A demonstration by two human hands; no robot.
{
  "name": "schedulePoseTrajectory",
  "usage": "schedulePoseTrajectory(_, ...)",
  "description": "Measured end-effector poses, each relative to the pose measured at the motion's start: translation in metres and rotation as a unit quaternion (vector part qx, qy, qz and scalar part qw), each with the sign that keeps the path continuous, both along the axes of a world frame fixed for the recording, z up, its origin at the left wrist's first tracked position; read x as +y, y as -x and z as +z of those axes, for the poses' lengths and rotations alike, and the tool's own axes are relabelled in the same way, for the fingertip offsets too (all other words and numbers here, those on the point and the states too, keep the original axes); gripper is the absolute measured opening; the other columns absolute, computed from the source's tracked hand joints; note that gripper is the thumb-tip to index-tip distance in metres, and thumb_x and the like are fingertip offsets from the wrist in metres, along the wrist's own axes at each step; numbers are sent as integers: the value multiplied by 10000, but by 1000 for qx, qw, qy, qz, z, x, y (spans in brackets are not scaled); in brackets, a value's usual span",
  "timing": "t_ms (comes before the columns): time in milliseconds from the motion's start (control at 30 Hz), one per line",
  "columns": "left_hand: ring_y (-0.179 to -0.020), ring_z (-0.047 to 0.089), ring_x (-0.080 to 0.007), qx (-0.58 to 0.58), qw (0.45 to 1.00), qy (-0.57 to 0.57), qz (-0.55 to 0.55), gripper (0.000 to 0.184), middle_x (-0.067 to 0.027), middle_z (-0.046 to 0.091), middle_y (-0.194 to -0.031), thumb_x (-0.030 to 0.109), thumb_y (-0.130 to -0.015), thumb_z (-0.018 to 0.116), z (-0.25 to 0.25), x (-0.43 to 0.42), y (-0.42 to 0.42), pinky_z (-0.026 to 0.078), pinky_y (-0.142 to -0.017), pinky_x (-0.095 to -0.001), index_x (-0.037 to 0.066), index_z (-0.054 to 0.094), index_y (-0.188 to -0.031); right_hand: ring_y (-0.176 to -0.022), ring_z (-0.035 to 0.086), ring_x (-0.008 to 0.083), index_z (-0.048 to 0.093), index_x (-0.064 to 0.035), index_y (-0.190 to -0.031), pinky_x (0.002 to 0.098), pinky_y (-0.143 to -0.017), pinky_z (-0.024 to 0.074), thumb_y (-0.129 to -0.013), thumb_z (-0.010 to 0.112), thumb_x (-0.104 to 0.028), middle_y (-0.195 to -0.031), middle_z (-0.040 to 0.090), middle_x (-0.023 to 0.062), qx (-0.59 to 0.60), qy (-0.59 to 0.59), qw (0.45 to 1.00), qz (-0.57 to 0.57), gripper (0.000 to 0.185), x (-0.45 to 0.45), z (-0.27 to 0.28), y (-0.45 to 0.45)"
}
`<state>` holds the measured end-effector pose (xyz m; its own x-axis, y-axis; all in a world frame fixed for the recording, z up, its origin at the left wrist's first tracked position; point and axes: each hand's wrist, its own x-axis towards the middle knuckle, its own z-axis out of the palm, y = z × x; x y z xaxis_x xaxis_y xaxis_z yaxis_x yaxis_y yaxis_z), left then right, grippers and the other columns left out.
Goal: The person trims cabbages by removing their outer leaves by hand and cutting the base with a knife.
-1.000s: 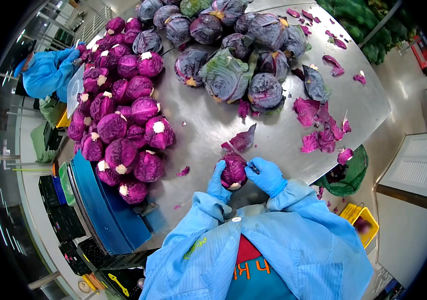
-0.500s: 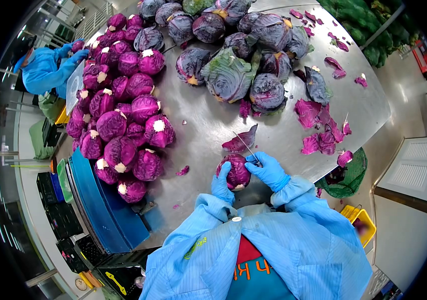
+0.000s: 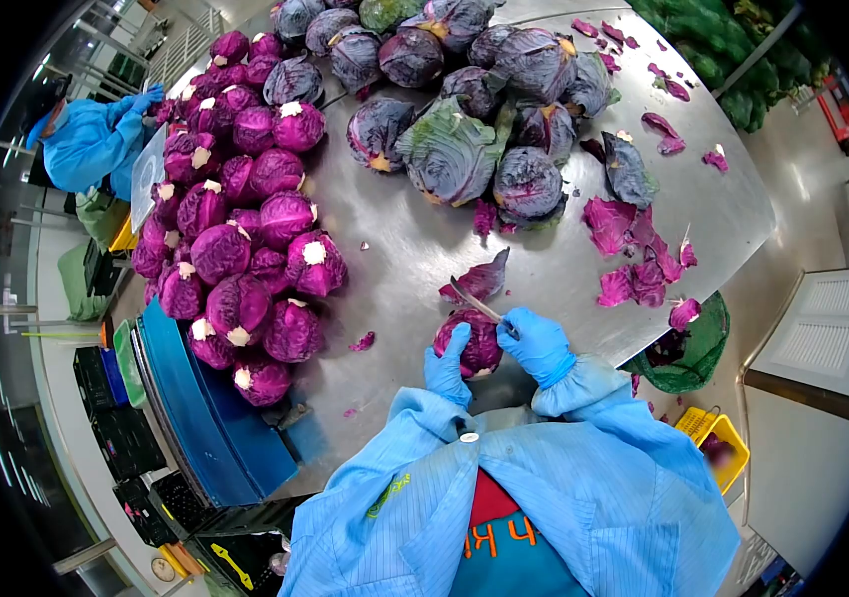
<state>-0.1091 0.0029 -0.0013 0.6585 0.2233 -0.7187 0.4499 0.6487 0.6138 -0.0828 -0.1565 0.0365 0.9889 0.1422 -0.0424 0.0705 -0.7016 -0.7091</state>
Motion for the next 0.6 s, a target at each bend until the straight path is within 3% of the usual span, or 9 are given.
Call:
schedulePoseTrajectory(67,-869,651,-218,-28,999,-13,-30,600,-140,635,-1030,249,-688,862,13,-4,-2,556,-778,-343,-19,533,-1111,-686,622,333,599,-100,-872,423,-602,492,-839,661,-279,-785,613,134,-9,-21,1000,-6,192,-7,-14,2)
schedulePoseTrajectory(200,-865,638,-206,-9,998,-56,-13,621,-126,613,-1034,243,-678,869,3,-8,0,557,-764,-348,-11,509,-1115,-725,627,351,597,-98,-873,438,-634,494,-889,606,-340,-789,625,149,100,26,988,-112,243,-34,-39,-1)
schedulePoseTrajectory(300,-876,631,-205,-4,998,-59,-25,622,-127,605,-1039,232,-676,871,10,-6,2,552,-779,-348,-8,508,-1121,-722,629,342,606,-91,-898,422,-645,498,-889,606,-353,-790,626,153,80,23,988,-129,262,-48,-39,-4)
schedulePoseTrajectory(333,-880,631,-205,0,998,-65,-26,616,-128,605,-1042,226,-676,871,13,-7,1,550,-784,-348,-7,510,-1117,-736,641,282,625,-73,-988,381,-682,506,-867,650,-367,-811,642,131,75,-21,989,-127,319,-45,-33,-2)
schedulePoseTrajectory(433,-886,628,-205,-28,997,-61,-41,619,-130,606,-1037,224,-666,876,9,-10,3,543,-796,-343,-10,515,-1113,-727,604,157,652,-48,-1037,313,-670,491,-833,725,-292,-833,658,62,170,-228,955,-85,327,-21,-5,-4)
schedulePoseTrajectory(467,-888,627,-205,-43,996,-58,-46,624,-130,607,-1034,225,-662,878,7,-9,4,541,-799,-341,-11,516,-1112,-782,574,102,635,-36,-1112,270,-712,485,-816,752,-264,-899,654,36,211,-231,948,-55,392,-17,0,-7)
schedulePoseTrajectory(600,-894,622,-206,-31,993,-100,-47,648,-130,600,-1064,242,-641,890,6,-10,3,540,-784,-341,-15,540,-1122,-778,610,182,662,-54,-1048,317,-729,502,-810,728,-380,-873,657,88,205,-251,945,-38,409,-13,-22,-12)
